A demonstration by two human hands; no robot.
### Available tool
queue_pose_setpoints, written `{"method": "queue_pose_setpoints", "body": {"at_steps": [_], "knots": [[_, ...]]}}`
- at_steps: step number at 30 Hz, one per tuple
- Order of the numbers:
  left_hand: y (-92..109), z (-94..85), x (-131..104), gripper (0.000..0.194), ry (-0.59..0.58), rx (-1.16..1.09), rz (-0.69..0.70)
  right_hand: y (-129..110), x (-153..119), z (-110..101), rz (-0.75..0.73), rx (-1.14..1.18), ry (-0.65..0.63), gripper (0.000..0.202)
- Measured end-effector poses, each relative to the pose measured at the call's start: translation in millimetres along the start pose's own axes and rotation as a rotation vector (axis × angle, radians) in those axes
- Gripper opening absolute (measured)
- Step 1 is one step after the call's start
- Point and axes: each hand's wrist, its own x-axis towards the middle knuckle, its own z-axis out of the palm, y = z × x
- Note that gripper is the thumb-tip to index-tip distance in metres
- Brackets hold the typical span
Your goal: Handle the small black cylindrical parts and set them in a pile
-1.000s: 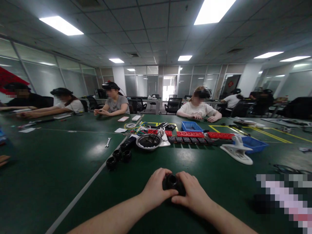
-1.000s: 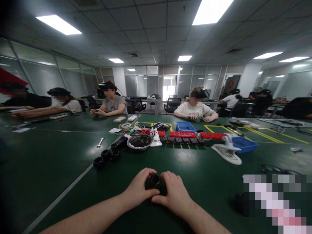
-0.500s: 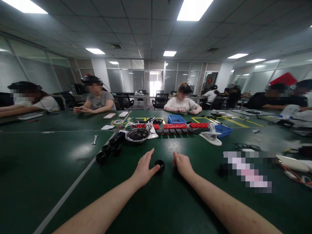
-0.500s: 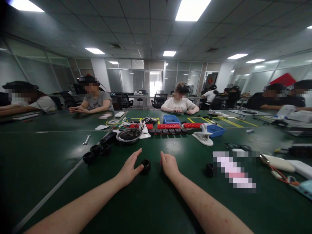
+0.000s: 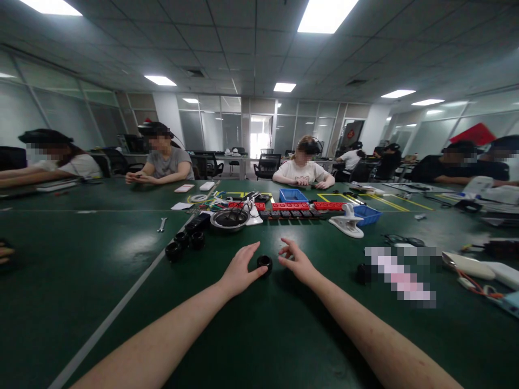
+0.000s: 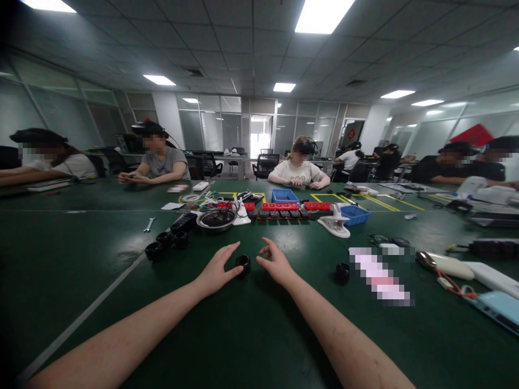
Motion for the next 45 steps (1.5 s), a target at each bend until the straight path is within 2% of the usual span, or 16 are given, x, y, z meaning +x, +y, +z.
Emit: {"method": "queue_pose_setpoints", "body": {"at_steps": [3,6,8,11,17,20,26,28,30,33,38,45], "knots": [[-2,-0.9,2,0.055,-0.025,-0.112,0.033,-5,-1,2,-0.021,0.047,-0.178,0.065],[-4,-0.9,4,0.048,-0.066,-0.177,0.042,-9,-3,4,-0.044,0.050,-0.288,0.072],[-5,-1.5,7,0.047,-0.099,-0.218,0.044,-11,-1,5,-0.058,0.045,-0.340,0.066],[-6,-3.5,10,0.044,-0.146,-0.264,0.037,-12,3,5,-0.063,0.025,-0.394,0.047],[-1,-3.0,16,0.042,-0.151,-0.290,-0.038,-13,5,12,-0.025,-0.088,-0.326,0.031],[5,1.7,14,0.046,-0.097,-0.256,-0.103,-15,0,19,0.009,-0.143,-0.236,0.028],[15,10.9,7,0.038,0.039,-0.181,-0.200,-28,-11,34,0.090,-0.231,-0.071,0.016],[16,11.5,6,0.038,0.062,-0.172,-0.204,-31,-12,36,0.101,-0.222,-0.050,0.021],[16,10.5,5,0.038,0.052,-0.175,-0.186,-31,-10,36,0.076,-0.167,-0.082,0.037],[16,7.9,5,0.039,0.015,-0.189,-0.151,-26,-5,29,0.010,-0.031,-0.212,0.052],[16,8.6,2,0.047,0.003,-0.191,-0.124,-16,0,14,-0.021,0.142,-0.388,0.041],[12,14.9,2,0.044,0.015,-0.172,-0.105,-17,-1,13,0.012,0.242,-0.419,0.039]]}}
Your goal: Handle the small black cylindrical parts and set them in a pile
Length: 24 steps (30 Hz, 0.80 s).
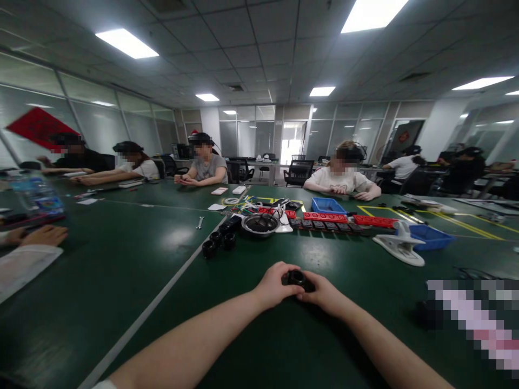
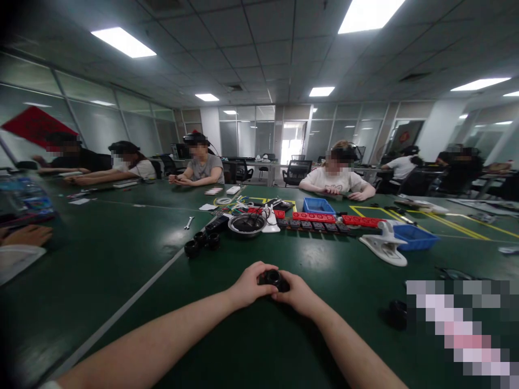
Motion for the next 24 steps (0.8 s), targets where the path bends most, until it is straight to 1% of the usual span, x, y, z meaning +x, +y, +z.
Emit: {"method": "queue_pose_setpoints", "body": {"at_steps": [3,6,8,11,13,15,17,19,20,23,24], "knots": [[4,3.6,2,0.043,0.030,0.026,-0.014,0,2,-1,0.021,-0.008,0.002,0.037],[9,8.8,3,0.041,0.069,0.055,-0.035,2,5,-1,0.036,-0.073,0.052,0.039],[11,12.8,3,0.040,0.098,0.073,-0.052,3,6,3,0.060,-0.150,0.119,0.035],[11,17.5,3,0.038,0.153,0.099,-0.087,1,7,15,0.141,-0.287,0.269,0.026],[9,18.2,1,0.037,0.182,0.115,-0.105,-2,7,23,0.201,-0.362,0.368,0.020],[9,15.9,-1,0.036,0.191,0.124,-0.103,-5,5,29,0.226,-0.404,0.420,0.020],[9,10.8,-4,0.037,0.167,0.123,-0.074,-6,2,30,0.202,-0.408,0.408,0.032],[8,3.9,-6,0.037,0.117,0.115,-0.023,-7,-2,26,0.150,-0.379,0.344,0.046],[8,0.5,-8,0.039,0.089,0.109,0.005,-7,-5,23,0.125,-0.356,0.301,0.048],[7,-7.1,-10,0.049,0.038,0.088,0.060,-8,-11,14,0.073,-0.268,0.172,0.039],[6,-8.3,-10,0.053,0.033,0.082,0.066,-9,-13,11,0.059,-0.237,0.141,0.038]]}}
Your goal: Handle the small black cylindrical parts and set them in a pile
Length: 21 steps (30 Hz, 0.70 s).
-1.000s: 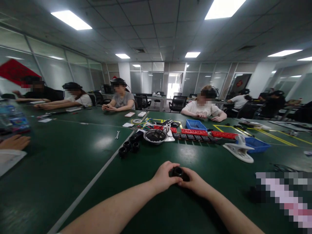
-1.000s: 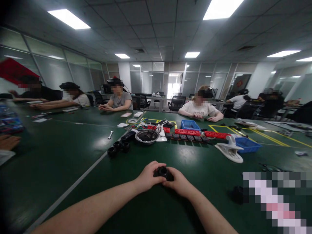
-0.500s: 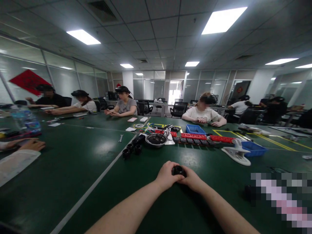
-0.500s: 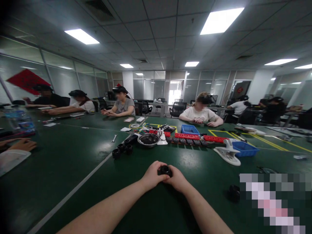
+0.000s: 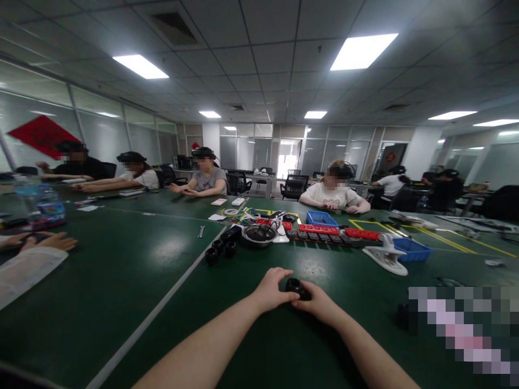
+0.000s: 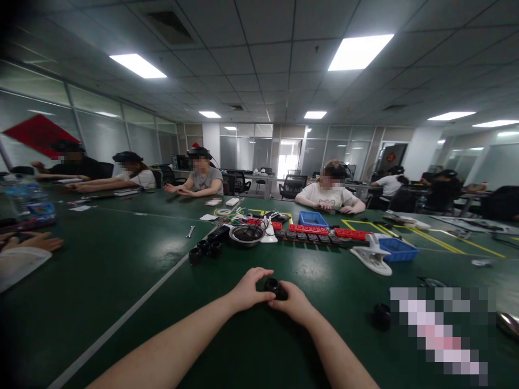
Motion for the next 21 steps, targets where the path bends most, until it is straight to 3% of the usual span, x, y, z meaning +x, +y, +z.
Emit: {"method": "queue_pose_setpoints", "body": {"at_steps": [4,10,13,18,21], "knots": [[0,-0.1,1,0.048,-0.030,-0.018,0.009,-2,-3,-7,-0.034,0.085,-0.057,0.049],[2,2.5,3,0.040,-0.056,-0.034,-0.024,2,-2,-13,-0.032,0.091,-0.128,0.030],[2,7.8,2,0.039,-0.031,-0.037,-0.068,2,-1,-7,0.017,-0.002,-0.027,0.023],[7,18.6,-1,0.039,0.119,0.011,-0.176,-8,0,13,0.121,-0.188,0.226,0.014],[8,17.4,-2,0.037,0.127,0.011,-0.166,-9,0,15,0.093,-0.194,0.228,0.022]]}}
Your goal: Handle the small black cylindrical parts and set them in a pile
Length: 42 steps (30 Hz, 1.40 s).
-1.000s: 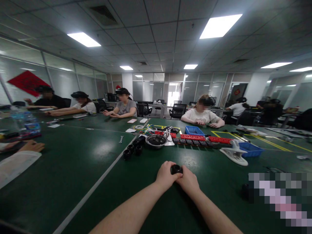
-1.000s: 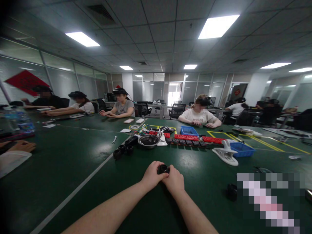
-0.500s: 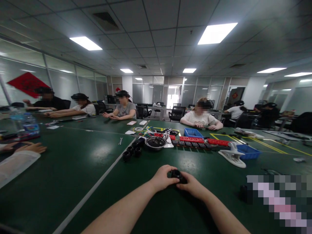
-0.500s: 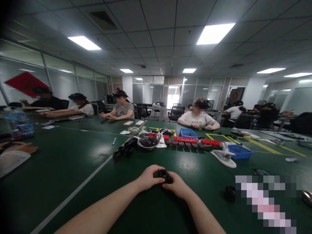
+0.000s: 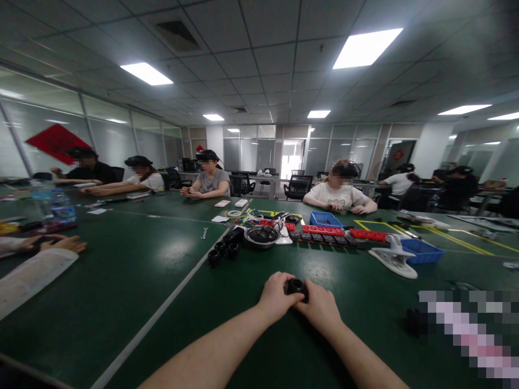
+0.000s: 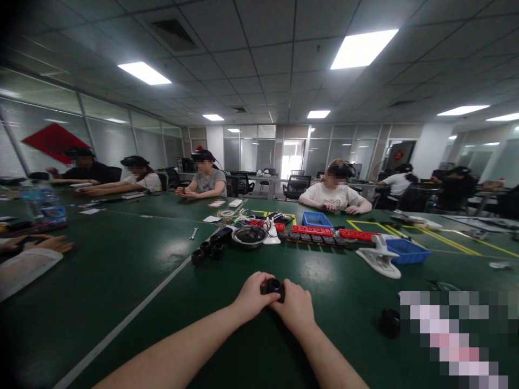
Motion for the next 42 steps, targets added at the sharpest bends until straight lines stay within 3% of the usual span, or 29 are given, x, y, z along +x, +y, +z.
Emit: {"method": "queue_pose_setpoints", "body": {"at_steps": [4,7,10,14,20,23,27,31,35,38,42], "knots": [[-4,-7.6,4,0.039,-0.103,-0.052,0.073,8,1,-12,-0.105,0.112,-0.158,0.053],[-10,-11.9,8,0.042,-0.173,-0.086,0.119,11,1,-23,-0.144,0.199,-0.295,0.045],[-13,-14.1,10,0.044,-0.211,-0.104,0.135,10,1,-28,-0.151,0.237,-0.346,0.039],[-9,-12.6,8,0.042,-0.204,-0.093,0.118,9,1,-24,-0.122,0.182,-0.295,0.033],[-1,-1.9,2,0.038,-0.067,-0.019,0.042,2,-1,-6,0.009,-0.035,-0.065,0.025],[0,-3.9,2,0.035,-0.070,-0.004,0.048,-2,-4,-3,0.026,-0.078,-0.017,0.030],[-2,-12.2,5,0.035,-0.155,-0.028,0.103,5,-3,-10,-0.041,-0.011,-0.084,0.050],[-5,-15.3,7,0.037,-0.226,-0.064,0.139,15,0,-19,-0.108,0.117,-0.242,0.038],[-9,-13.4,8,0.038,-0.252,-0.085,0.146,18,1,-26,-0.158,0.209,-0.342,0.039],[-9,-11.6,7,0.037,-0.244,-0.086,0.138,17,2,-26,-0.139,0.194,-0.325,0.030],[-3,-7.5,4,0.032,-0.176,-0.059,0.091,14,0,-14,-0.048,0.091,-0.189,0.029]]}}
